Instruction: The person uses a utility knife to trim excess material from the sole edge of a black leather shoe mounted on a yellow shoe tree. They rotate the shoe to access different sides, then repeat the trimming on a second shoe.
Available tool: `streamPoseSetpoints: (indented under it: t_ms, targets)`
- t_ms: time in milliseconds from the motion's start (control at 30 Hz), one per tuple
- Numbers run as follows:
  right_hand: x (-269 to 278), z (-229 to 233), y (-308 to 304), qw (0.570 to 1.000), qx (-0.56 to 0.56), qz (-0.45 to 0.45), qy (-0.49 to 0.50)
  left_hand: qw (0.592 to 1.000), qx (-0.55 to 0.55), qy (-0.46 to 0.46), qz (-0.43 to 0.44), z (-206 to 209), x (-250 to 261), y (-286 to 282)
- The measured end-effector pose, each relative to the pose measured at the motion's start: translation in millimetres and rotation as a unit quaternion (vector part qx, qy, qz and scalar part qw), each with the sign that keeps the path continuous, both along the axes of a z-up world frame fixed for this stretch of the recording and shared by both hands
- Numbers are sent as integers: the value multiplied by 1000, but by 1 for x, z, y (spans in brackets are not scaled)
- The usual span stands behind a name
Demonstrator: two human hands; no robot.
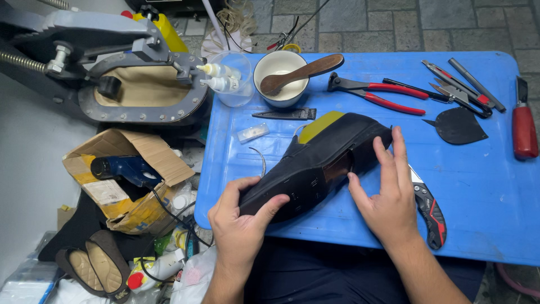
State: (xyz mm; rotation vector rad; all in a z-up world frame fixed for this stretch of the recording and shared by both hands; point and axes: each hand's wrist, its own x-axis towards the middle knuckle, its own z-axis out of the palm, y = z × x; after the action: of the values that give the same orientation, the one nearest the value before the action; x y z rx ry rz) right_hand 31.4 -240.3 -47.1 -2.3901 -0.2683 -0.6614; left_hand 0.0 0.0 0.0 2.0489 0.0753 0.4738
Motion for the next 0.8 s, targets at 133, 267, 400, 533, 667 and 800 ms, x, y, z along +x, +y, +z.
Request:
streamPoseSetpoints:
  t_ms: [133, 267, 400, 533, 667, 800]
  targets:
    - [6, -1, -5, 1000, -4, -14, 10, 1000, 16, 20, 1, 22, 4, -13]
    - [11, -6, -7, 1000, 4, -18, 9, 997, 67, -25, -7, 31, 2, -23]
    - [13, -9, -6, 997, 47, -30, 49, 995, 77, -56, -18, 29, 2, -27]
    - [12, -6, -7, 999, -9, -30, 2, 997, 62, -34, -13, 20, 7, -17]
    - [12, -2, -5, 1000, 9, -10, 4, 1000, 3, -12, -19, -1, 16, 3]
    - [20, 2, 3, 999, -38, -9, 5, 999, -46, 7, -18, -28, 24, 16]
